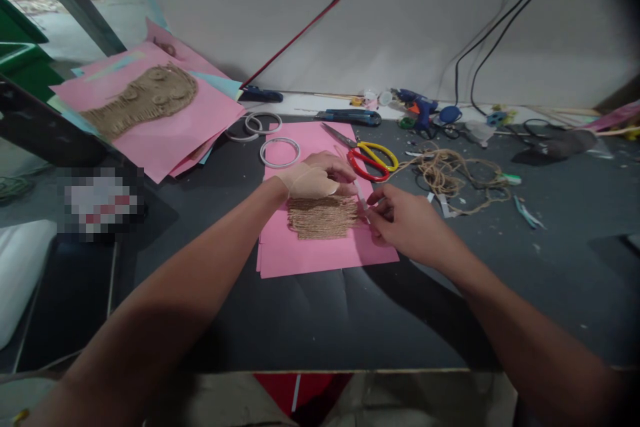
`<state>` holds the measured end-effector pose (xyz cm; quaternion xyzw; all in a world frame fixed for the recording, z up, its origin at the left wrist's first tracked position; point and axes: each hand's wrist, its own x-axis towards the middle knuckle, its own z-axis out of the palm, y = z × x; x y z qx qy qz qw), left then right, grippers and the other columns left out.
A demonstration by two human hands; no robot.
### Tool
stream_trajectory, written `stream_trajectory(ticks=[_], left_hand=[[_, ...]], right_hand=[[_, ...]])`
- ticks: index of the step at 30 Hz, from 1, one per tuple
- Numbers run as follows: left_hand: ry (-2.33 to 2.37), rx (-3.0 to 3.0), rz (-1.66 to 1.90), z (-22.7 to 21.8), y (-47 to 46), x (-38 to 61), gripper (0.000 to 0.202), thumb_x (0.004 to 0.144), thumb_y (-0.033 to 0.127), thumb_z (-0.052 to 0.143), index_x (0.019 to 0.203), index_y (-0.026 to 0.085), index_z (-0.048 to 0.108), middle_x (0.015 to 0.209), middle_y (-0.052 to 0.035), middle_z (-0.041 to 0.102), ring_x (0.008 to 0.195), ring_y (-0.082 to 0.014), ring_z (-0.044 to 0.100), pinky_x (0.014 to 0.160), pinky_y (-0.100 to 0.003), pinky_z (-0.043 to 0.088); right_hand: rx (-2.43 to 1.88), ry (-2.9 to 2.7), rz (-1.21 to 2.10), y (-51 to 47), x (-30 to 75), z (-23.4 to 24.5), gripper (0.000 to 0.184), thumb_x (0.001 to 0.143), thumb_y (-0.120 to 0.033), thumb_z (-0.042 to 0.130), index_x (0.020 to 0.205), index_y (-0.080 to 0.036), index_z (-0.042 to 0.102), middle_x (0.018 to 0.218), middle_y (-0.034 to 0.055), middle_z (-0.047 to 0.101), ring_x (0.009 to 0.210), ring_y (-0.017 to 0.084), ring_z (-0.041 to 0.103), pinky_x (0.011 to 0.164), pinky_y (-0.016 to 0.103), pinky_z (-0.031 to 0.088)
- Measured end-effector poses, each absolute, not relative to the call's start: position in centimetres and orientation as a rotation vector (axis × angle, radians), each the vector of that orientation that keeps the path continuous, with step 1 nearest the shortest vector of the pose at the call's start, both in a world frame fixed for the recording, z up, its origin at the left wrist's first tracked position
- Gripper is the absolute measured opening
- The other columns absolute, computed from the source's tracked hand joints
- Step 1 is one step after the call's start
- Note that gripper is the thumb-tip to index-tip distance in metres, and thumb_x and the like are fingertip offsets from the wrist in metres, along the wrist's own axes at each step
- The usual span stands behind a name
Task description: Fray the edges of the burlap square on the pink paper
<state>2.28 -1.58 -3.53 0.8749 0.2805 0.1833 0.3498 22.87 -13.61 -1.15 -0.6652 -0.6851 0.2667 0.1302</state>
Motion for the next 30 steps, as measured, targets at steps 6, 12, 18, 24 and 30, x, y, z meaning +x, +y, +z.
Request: stream_trajectory(ticks=[6, 12, 18, 24, 30], left_hand=[[0.741, 2.249, 0.476, -3.3, -1.7, 2.2, 0.034, 0.088, 0.049, 0.070, 0.105, 0.023, 0.081, 0.120, -0.0077, 0.078, 0.120, -0.0252, 0.065, 0.105, -0.038, 0.049], [0.669, 2.245, 0.492, -3.7, -1.2, 2.0, 0.027, 0.088, 0.046, 0.071, 0.094, 0.022, 0.082, 0.108, -0.0072, 0.079, 0.105, -0.0240, 0.069, 0.095, -0.038, 0.051], [0.680, 2.262, 0.488, -4.1, -0.8, 1.8, 0.025, 0.087, 0.048, 0.071, 0.091, 0.026, 0.083, 0.104, -0.0042, 0.079, 0.104, -0.0230, 0.069, 0.091, -0.036, 0.051], [0.715, 2.291, 0.467, -3.7, -1.0, 1.8, 0.024, 0.085, 0.046, 0.071, 0.088, 0.025, 0.083, 0.096, -0.0057, 0.078, 0.097, -0.0240, 0.068, 0.089, -0.039, 0.050], [0.702, 2.322, 0.468, -3.5, -1.2, 2.0, 0.025, 0.085, 0.047, 0.071, 0.087, 0.025, 0.083, 0.094, -0.0064, 0.077, 0.095, -0.0243, 0.068, 0.088, -0.040, 0.050]], right_hand=[[-1.937, -1.984, 0.773, -13.6, 23.2, -1.0, 0.008, 0.096, -0.026, 0.061, 0.103, -0.021, 0.060, 0.074, 0.0040, 0.077, 0.063, 0.021, 0.073, 0.063, 0.030, 0.050], [-1.846, -1.990, 0.847, -13.7, 23.0, -1.2, 0.010, 0.097, -0.030, 0.062, 0.091, -0.023, 0.058, 0.075, 0.0048, 0.077, 0.061, 0.019, 0.073, 0.059, 0.028, 0.050], [-1.838, -2.004, 0.846, -13.8, 22.2, -1.2, 0.008, 0.096, -0.025, 0.061, 0.089, -0.023, 0.059, 0.078, 0.0037, 0.079, 0.063, 0.018, 0.073, 0.062, 0.028, 0.049], [-1.878, -2.046, 0.744, -14.2, 21.5, -1.0, 0.010, 0.098, -0.027, 0.060, 0.090, -0.022, 0.061, 0.081, 0.0060, 0.079, 0.067, 0.020, 0.073, 0.063, 0.030, 0.046], [-1.904, -2.078, 0.651, -14.3, 21.5, -1.2, 0.011, 0.098, -0.029, 0.059, 0.092, -0.021, 0.063, 0.082, 0.0073, 0.079, 0.066, 0.021, 0.071, 0.064, 0.031, 0.045]])
